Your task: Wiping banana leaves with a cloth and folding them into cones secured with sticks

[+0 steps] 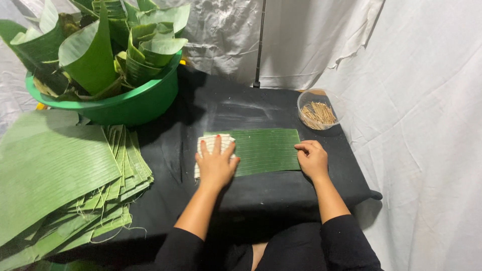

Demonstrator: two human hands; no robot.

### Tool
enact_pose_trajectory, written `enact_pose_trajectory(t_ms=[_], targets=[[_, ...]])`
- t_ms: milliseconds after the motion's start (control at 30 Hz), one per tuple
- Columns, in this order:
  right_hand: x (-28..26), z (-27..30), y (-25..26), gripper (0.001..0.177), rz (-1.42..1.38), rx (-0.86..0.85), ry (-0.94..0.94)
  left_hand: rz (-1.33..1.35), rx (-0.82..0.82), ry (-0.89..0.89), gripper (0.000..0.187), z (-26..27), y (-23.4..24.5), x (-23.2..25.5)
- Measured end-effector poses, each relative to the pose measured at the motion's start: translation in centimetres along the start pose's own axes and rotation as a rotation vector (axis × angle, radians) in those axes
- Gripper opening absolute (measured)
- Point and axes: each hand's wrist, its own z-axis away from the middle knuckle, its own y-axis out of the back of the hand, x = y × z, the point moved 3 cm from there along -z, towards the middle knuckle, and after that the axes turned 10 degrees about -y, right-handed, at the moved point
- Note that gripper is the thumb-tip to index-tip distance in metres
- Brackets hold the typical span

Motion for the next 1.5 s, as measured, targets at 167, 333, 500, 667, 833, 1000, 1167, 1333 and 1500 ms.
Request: enact_pose_trajectory(t_ms=[167, 333, 500, 667, 833, 1000, 1167, 1333, 1500], targets=[[0.1, 0.4, 0.0, 0.024, -0.02, -0.006, 0.007, -0.062, 0.324, -0.052, 0.027, -1.1, -1.5, -2.4], [-0.1, 0.3, 0.1, 0.024, -0.023, 0.012, 0.005, -0.021, 0.466, -0.227, 0.025, -3.1, -1.6, 4.0], [-0.2, 0.1, 0.2, 0.023, -0.052, -0.007, -0.022, 0.064, -0.105, -0.223, 0.06, -4.1, -1.6, 9.2], [0.1, 0.2, 0.1, 0.024, -0.063, -0.016, -0.047, 0.108, -0.15, -0.133, 0.056, -4.7, -1.4, 7.0], [-0.5, 0.5, 0.4, 0.024, -0.073, -0.027, -0.067, 0.028, -0.006, -0.072, 0.052, -4.9, -2.2, 1.8], [-0.8, 0.5, 0.4, 0.025, -0.055, -0.023, -0.058, 0.027, 0.091, 0.034, 0.042, -4.6, -2.3, -3.3], [-0.2, 0.5, 0.2, 0.024, -0.04, -0.018, -0.039, 0.032, 0.165, 0.062, 0.036, -6.3, -5.4, -4.2], [-0.2, 0.1, 0.1, 0.023, -0.016, -0.007, -0.002, 0.152, 0.349, -0.194, 0.039, -4.1, -2.2, 5.7], [-0.3, 0.1, 0.2, 0.025, -0.017, -0.001, -0.027, 0.201, -0.124, -0.094, 0.057, -1.0, 1.3, 9.8]])
